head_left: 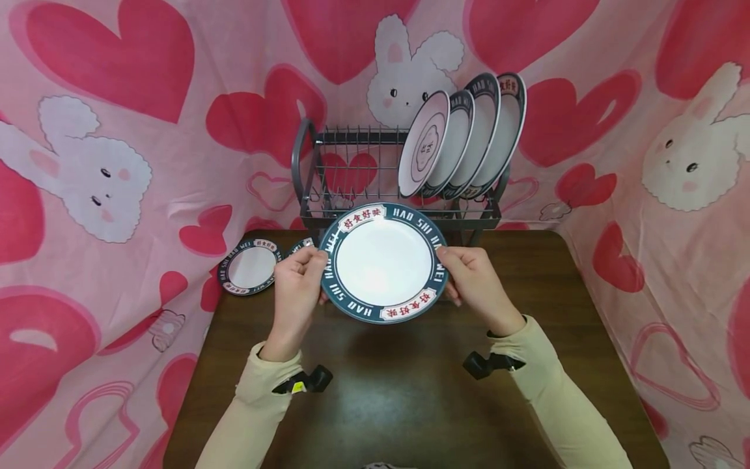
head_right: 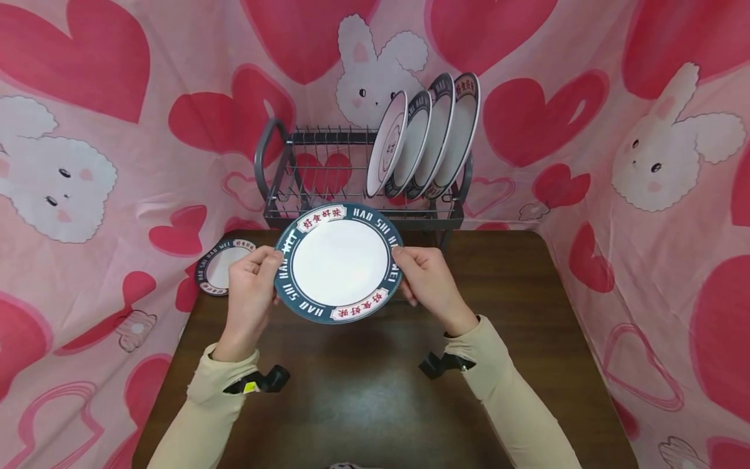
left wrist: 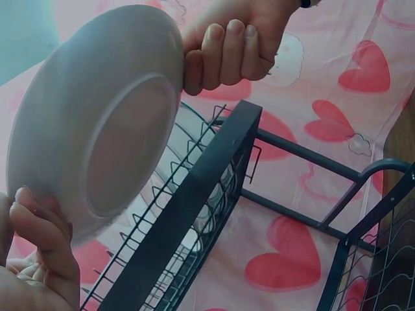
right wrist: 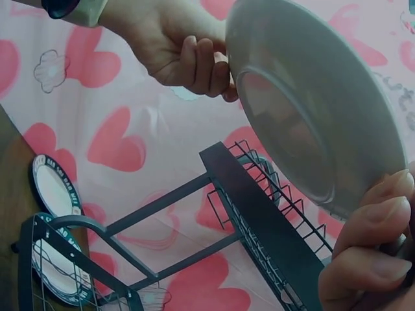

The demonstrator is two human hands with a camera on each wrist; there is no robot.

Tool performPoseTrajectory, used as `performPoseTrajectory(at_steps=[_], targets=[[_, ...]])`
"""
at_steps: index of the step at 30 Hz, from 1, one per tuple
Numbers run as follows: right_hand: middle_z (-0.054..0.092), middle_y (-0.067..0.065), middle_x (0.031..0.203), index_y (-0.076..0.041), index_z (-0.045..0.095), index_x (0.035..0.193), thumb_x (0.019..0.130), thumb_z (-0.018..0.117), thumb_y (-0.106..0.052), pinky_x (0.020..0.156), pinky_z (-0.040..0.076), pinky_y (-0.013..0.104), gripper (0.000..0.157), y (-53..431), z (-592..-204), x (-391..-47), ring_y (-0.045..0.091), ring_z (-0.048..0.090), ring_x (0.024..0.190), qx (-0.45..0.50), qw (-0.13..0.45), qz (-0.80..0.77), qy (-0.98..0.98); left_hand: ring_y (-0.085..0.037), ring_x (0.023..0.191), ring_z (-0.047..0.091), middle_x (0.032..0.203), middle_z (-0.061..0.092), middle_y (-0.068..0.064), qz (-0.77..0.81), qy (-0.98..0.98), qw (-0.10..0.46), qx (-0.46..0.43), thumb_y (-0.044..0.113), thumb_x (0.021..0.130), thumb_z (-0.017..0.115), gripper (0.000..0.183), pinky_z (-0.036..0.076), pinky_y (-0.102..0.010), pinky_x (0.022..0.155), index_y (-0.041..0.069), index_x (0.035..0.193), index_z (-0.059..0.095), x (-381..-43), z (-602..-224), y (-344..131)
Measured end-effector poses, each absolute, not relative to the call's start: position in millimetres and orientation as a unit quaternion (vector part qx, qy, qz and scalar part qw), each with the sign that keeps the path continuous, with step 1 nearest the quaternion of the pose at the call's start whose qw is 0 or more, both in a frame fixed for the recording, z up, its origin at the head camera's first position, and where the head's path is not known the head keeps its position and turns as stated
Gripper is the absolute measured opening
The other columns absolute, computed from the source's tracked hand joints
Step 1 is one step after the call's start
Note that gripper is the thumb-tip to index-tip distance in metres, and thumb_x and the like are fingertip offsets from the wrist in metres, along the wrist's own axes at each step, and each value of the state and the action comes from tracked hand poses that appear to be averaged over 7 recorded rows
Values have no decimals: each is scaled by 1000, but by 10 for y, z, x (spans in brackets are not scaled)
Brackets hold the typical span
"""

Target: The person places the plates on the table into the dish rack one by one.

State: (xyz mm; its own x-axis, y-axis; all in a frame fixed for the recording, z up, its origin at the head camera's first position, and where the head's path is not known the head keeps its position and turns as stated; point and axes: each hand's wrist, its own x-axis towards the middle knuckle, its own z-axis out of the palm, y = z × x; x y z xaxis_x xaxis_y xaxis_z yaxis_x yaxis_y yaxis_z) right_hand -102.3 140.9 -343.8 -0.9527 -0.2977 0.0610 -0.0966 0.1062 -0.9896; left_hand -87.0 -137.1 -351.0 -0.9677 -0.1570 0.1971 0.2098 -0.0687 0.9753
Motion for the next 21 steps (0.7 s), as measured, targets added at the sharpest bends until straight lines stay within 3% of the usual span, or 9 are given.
performPoseTrajectory(at_steps=[5,10,16,21], targets=[[47,10,47,1,61,76,99,45,-32,34,34,32,43,1400,-3424,-1018,26,43,36,-132,53,-668,731,-23,38,42,64,60,-8,-716,-686,124,-30,22,94,55,27,39,-26,36,-3,89,64,-899,-3512,-1378],[47,9,46,2,59,74,98,46,-29,32,34,30,42,1389,-3369,-1014,24,43,34,-122,18,-676,726,-22,38,43,57,52,-10,-709,-690,137,-42,22,97,49,32,39,-26,36,-4,83,62,-942,-3433,-1389],[46,8,45,2,59,71,99,46,-23,29,31,30,40,1409,-3239,-1039,22,41,32,-132,-45,-672,727,-17,37,45,57,54,-16,-677,-709,195,-34,15,97,48,34,39,-22,35,-13,81,59,-1095,-3370,-1463],[47,9,45,0,59,69,98,46,-22,31,35,28,39,1374,-2979,-1041,22,43,33,-134,-95,-637,753,-16,38,49,58,58,-16,-607,-754,249,-13,23,95,54,33,38,-21,37,-5,81,64,-1338,-3574,-1615]])
